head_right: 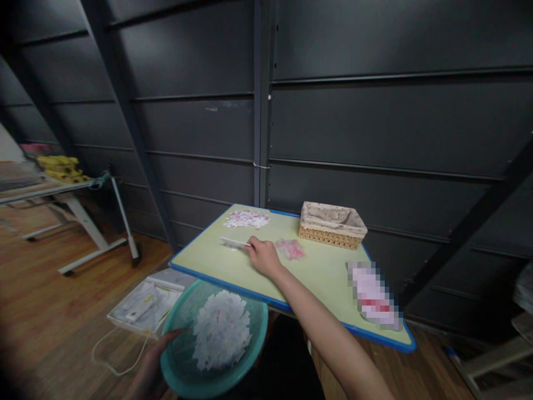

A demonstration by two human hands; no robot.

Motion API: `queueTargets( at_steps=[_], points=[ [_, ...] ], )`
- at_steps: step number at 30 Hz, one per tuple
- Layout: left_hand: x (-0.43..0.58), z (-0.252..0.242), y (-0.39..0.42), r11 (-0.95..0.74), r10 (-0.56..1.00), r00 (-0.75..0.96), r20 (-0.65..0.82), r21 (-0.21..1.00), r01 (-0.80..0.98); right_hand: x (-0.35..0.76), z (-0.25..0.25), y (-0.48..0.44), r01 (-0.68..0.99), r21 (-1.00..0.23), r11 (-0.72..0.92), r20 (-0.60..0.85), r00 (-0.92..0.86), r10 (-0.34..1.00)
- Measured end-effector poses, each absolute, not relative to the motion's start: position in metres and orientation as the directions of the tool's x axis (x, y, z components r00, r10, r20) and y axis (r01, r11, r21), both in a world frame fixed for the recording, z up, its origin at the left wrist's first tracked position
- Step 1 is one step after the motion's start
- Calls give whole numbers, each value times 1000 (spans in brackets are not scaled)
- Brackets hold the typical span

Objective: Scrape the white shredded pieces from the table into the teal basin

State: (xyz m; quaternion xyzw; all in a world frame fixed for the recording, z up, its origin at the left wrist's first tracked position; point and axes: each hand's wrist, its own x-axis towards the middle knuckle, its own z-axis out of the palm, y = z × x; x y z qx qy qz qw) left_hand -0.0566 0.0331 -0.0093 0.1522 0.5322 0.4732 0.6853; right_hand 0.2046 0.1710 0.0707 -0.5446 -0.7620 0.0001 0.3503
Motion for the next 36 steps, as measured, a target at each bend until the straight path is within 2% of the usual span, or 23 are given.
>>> queueTargets(
  at_steps=[7,15,21,26,30,33,36],
  points=[
    [-59,-5,32,468,834,-22,-551,728,-501,206,80,159,702,-554,447,490,-158,857],
    [-57,3,33,463,825,-26,-565,701,-543,206,84,155,444,-772,454,409,-199,891],
    [-58,5,32,463,827,-4,-563,684,-564,205,87,155,150,-944,293,252,-244,936],
    [-54,14,30,494,802,-6,-598,668,-556,206,90,157,88,-964,251,241,-110,964],
    [-51,21,28,489,803,-20,-595,679,-547,205,86,159,95,-975,202,186,-154,970],
    [-51,21,28,489,802,-32,-596,687,-538,206,86,160,33,-983,182,173,-190,967],
    [-52,17,29,483,812,-30,-582,700,-527,206,89,161,-12,-986,168,168,-119,979]
  ],
)
